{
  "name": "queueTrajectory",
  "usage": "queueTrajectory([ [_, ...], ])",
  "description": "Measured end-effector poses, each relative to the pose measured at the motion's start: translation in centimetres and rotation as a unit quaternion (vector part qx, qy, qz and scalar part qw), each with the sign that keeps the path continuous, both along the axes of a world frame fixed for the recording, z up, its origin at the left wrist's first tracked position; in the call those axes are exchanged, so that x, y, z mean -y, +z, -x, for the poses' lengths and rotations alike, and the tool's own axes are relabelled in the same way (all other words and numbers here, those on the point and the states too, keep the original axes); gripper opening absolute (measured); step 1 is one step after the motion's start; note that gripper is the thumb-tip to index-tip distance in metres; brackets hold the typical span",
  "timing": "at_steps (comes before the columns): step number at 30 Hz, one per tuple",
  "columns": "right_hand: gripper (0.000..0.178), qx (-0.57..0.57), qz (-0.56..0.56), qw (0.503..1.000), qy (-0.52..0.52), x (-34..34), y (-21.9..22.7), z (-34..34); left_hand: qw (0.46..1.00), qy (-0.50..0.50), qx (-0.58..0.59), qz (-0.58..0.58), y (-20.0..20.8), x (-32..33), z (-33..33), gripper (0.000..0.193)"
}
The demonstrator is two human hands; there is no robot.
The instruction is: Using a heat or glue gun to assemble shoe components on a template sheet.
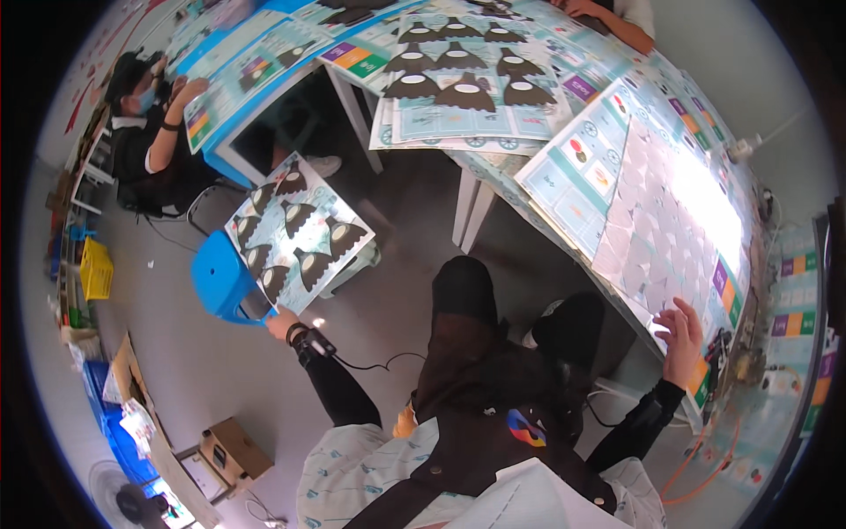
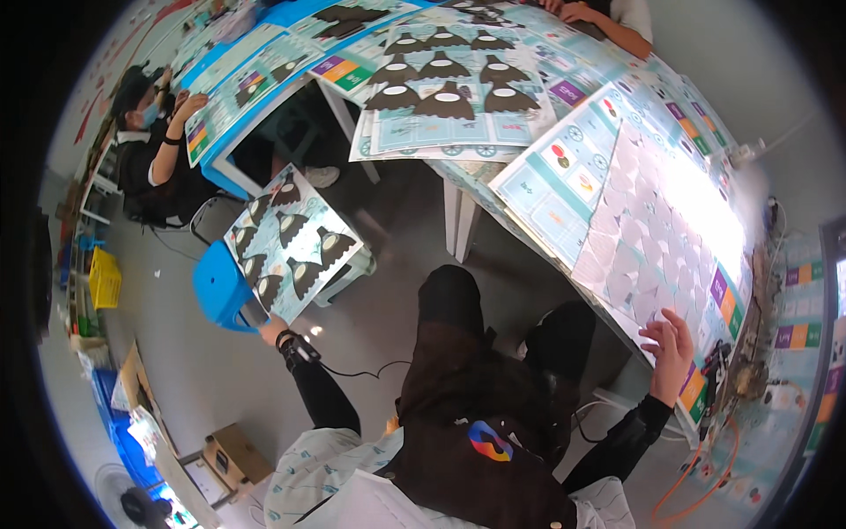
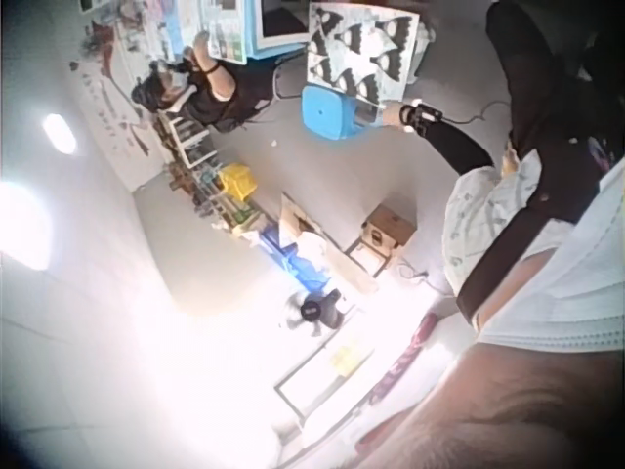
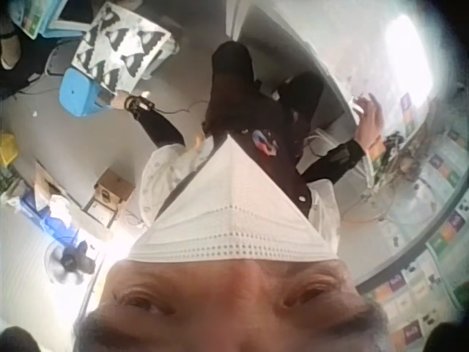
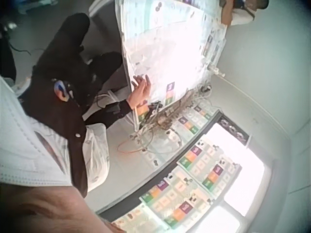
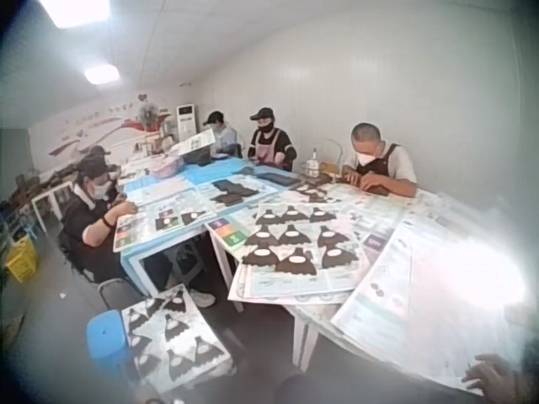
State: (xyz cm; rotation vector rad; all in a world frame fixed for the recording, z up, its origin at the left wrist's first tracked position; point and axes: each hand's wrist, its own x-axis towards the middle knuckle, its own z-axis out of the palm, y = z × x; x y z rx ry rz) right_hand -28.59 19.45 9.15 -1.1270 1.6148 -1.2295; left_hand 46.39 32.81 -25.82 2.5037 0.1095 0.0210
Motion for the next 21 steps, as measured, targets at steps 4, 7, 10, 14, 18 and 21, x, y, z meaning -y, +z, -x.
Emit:
queueTrajectory([
  [4, 0.026, 0.000, 0.007, 1.000, 0.016, 1.2, -0.2, -1.5, 0.947, -0.276, 0.042, 0.160, 9.7, 13.0, 5.4, 0.054],
  [7, 0.026, -0.001, 0.012, 0.999, 0.045, 1.8, -0.3, -2.3, 0.894, -0.362, 0.066, 0.254, 18.5, 23.3, 10.4, 0.067],
  [10, 0.024, -0.017, 0.002, 0.999, 0.044, 1.4, -0.3, -2.6, 0.866, -0.452, 0.130, 0.171, 25.1, 29.7, 14.5, 0.059],
  [14, 0.023, -0.008, 0.002, 0.999, 0.038, 0.8, -0.8, -2.2, 0.853, -0.500, 0.150, 0.019, 28.0, 33.1, 17.3, 0.053],
  [18, 0.023, -0.008, -0.005, 1.000, 0.022, -0.2, -1.3, -1.1, 0.842, -0.529, -0.017, 0.105, 27.3, 35.1, 16.6, 0.056],
  [21, 0.025, -0.004, 0.001, 1.000, 0.030, -0.3, -1.4, -0.4, 0.834, -0.483, -0.189, 0.187, 26.9, 35.9, 16.0, 0.054],
])
